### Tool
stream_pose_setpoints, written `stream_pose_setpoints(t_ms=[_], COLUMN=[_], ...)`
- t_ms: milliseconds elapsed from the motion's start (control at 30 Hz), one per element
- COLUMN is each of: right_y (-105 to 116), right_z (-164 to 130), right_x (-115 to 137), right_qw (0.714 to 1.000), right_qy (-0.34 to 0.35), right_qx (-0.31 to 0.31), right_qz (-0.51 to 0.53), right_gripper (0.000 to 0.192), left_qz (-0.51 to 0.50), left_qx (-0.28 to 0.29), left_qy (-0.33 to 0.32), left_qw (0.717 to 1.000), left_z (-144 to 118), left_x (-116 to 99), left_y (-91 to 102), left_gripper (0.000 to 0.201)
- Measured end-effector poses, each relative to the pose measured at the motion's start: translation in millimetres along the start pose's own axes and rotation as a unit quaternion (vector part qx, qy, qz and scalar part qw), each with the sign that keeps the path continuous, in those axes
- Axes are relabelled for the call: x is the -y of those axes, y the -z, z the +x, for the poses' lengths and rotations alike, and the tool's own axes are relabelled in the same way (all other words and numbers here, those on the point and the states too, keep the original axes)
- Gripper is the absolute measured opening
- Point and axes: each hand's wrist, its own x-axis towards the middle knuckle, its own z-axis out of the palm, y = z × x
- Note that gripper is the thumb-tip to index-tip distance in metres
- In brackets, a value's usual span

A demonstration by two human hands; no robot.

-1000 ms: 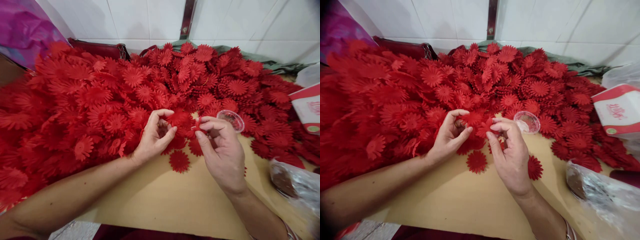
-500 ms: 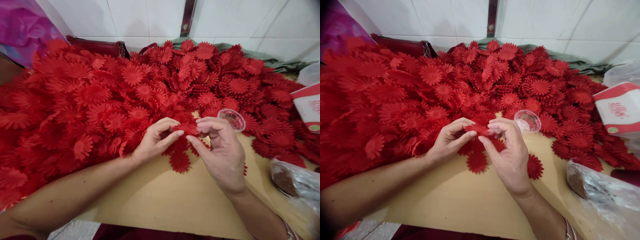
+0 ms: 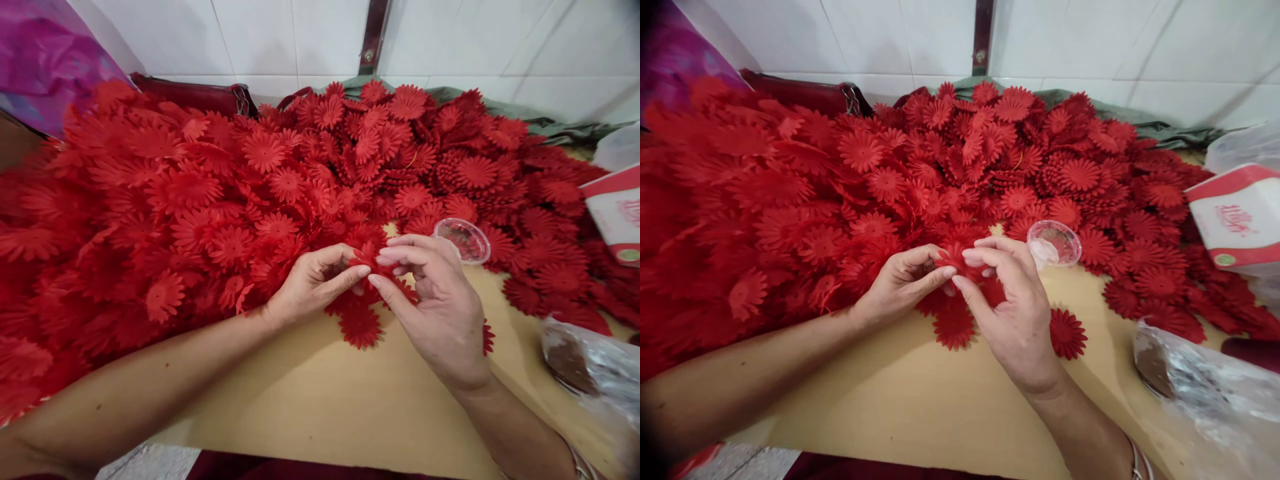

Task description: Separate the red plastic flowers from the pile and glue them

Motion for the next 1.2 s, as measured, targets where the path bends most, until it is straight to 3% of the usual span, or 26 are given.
stream_pose_setpoints(t_ms=[167,367,533,667,867,1033,1200], right_y=[0.7,1.2,1.5,1.1,0.6,2.2,0.1], right_z=[-0.5,1.8,2.4,2.2,-0.7,-2.4,-2.1], right_x=[-1.9,1.0,0.0,-4.0,-2.8,-2.3,-4.4], right_qw=[0.999,0.997,0.999,0.999,0.996,0.997,0.996], right_qy=[0.020,0.043,0.019,-0.029,-0.049,-0.025,-0.019], right_qx=[-0.015,-0.006,0.030,-0.022,-0.065,-0.068,-0.089], right_qz=[-0.020,-0.067,-0.032,0.022,0.037,0.004,0.013], right_gripper=[0.026,0.019,0.010,0.005,0.011,0.015,0.018], left_qz=[-0.007,-0.003,-0.023,-0.015,0.002,-0.005,0.123], left_qx=[-0.031,-0.021,0.020,0.029,-0.046,-0.058,-0.099], left_qy=[0.009,0.025,0.034,0.024,-0.005,0.021,-0.076], left_qw=[0.999,0.999,0.999,0.999,0.999,0.998,0.985], left_z=[0.5,0.0,0.3,-1.0,0.5,0.6,-1.7], left_x=[0.0,-3.9,-4.5,-5.6,-2.4,6.3,3.7], left_y=[-1.2,1.9,4.2,3.3,0.4,-0.5,0.6], left_gripper=[0.026,0.034,0.031,0.030,0.027,0.025,0.033])
